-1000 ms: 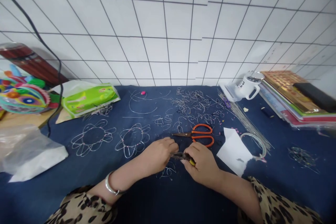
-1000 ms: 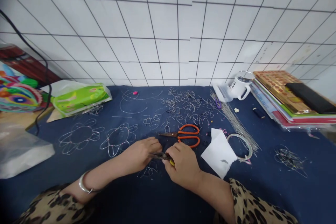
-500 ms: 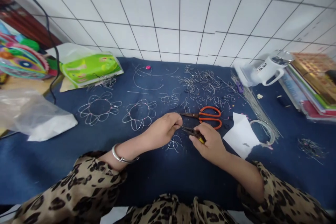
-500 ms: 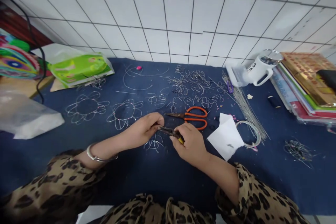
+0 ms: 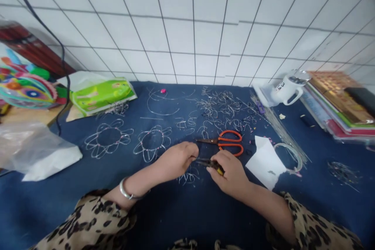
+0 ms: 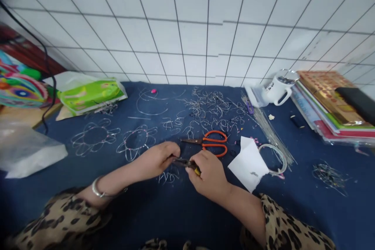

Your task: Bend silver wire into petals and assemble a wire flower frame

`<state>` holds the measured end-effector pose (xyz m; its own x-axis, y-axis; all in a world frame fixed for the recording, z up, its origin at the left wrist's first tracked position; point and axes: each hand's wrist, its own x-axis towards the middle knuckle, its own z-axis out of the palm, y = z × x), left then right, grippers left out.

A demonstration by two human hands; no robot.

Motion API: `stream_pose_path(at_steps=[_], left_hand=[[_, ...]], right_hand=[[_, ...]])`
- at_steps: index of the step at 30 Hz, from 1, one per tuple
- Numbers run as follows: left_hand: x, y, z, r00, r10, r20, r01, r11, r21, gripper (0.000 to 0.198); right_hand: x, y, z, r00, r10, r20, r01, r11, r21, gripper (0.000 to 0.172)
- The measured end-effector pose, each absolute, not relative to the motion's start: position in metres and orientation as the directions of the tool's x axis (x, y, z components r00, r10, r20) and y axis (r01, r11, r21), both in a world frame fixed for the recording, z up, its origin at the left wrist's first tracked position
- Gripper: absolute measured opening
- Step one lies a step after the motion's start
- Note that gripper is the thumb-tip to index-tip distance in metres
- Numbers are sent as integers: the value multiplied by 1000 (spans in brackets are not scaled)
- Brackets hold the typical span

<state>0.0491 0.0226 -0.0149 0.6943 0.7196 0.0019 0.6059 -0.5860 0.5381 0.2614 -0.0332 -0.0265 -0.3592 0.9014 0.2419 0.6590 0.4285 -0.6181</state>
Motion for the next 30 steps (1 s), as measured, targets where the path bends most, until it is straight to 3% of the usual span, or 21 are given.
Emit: stream_pose_path(at_steps=[10,16,21,26,30], left_hand=[[41,23,7,746,664,-54,624,-669,404,19],[31,94,39,754,655,-40,642,-723,255,18],[44,189,23,670,737,-87,702,-592,395,13],[73,244,-4,621,784,-23,723,-561,403,23],[97,253,-15,670,742,-21,689,-611,391,43]], right_hand=[[260,-35,-23,-357,916,181,679,388,-623,8],[262,-32,-22,-389,909,151,672,392,-628,4],[263,-34,-20,-407,900,155,664,408,-627,4],[263,-32,-23,-437,885,164,663,439,-606,5],[264,-32,-25,-442,882,160,665,443,-601,8]])
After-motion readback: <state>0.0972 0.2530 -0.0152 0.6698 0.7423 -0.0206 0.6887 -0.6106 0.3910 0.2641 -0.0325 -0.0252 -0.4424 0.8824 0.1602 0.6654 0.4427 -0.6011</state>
